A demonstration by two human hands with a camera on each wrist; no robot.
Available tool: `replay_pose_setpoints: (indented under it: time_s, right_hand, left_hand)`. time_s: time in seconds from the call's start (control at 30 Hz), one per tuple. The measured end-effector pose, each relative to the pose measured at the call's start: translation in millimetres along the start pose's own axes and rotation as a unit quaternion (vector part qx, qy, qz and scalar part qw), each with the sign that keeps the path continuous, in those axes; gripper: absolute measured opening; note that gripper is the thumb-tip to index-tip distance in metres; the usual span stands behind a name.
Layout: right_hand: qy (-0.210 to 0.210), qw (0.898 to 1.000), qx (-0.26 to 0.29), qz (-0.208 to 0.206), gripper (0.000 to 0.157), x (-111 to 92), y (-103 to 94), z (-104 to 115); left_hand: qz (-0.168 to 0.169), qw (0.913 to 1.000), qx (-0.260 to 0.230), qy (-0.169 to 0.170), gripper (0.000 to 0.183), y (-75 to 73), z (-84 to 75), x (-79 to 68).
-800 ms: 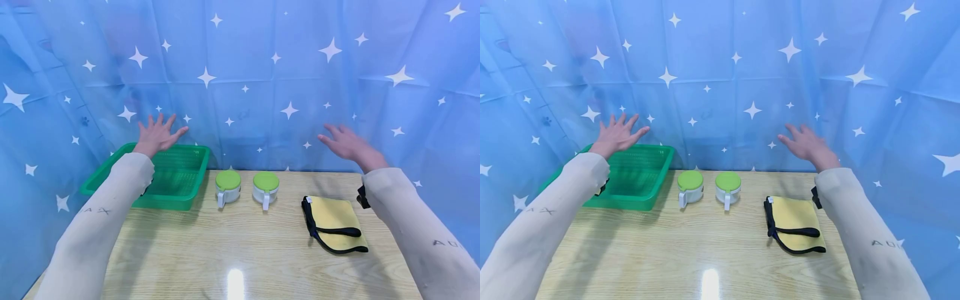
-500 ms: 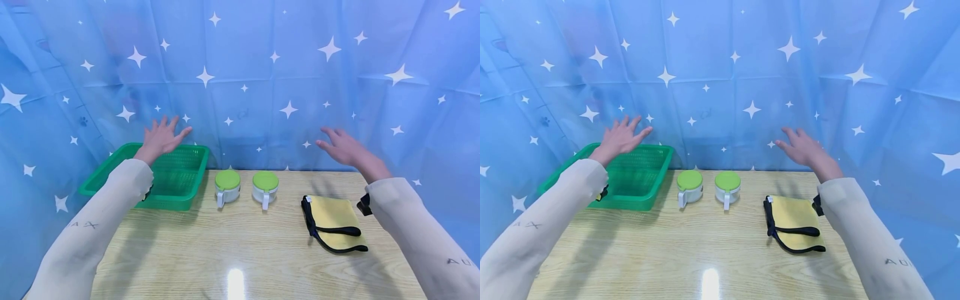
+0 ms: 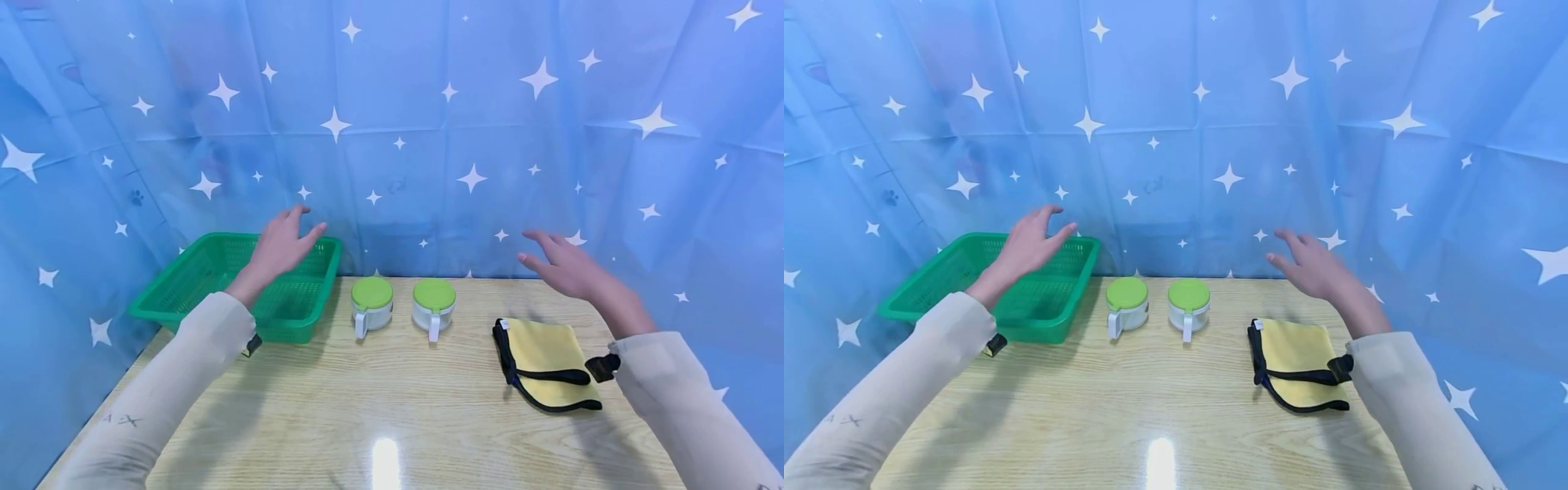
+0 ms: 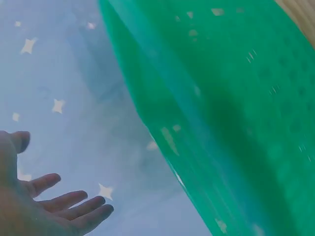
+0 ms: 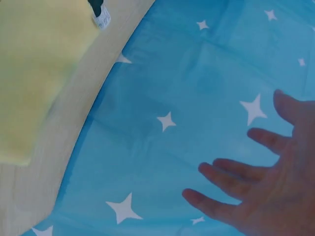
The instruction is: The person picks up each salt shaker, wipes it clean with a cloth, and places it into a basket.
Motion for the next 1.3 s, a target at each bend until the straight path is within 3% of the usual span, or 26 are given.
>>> replay_pose_setpoints:
  time_s: [0.27,0.47,0.7,0.8,1.03,1.3]
  right_hand:
    - [-0.030,0.999,0.000,-0.017,0.068,-16,16.1,0]
    - [-0.033,0.999,0.027,-0.007,0.064,-27,32.3,4]
    - [-0.034,0.998,0.057,0.002,0.065,-31,51.7,1]
    - [-0.029,0.997,0.070,0.001,0.065,-33,58.4,-3]
    - [-0.012,0.996,0.089,-0.013,0.064,-40,67.9,-17]
    - [0.018,0.995,0.092,-0.020,0.062,-45,76.1,-35]
  left_hand:
    - [-0.035,0.9964,-0.076,0.014,0.048,10.4,-31.1,-21.8]
    - [-0.050,0.9893,-0.136,0.016,0.035,27.5,-46.2,-35.3]
    - [-0.041,0.9783,-0.203,-0.001,0.030,55.2,-50.7,-53.2]
    - [-0.031,0.9775,-0.208,-0.006,0.030,67.7,-50.2,-60.1]
    - [-0.044,0.9737,-0.223,-0.014,0.025,87.4,-49.7,-71.0]
    - [-0.062,0.9753,-0.210,-0.034,0.023,96.3,-53.0,-79.7]
Point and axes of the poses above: each hand's wrist, its own x-axis towards the middle knuckle, its own y-axis out of the palm, z = x × y, the point moved 7 cm from there along x, towards the middle knuckle, and after that the axes turned 5 degrees about z, right-handed, at the moved point
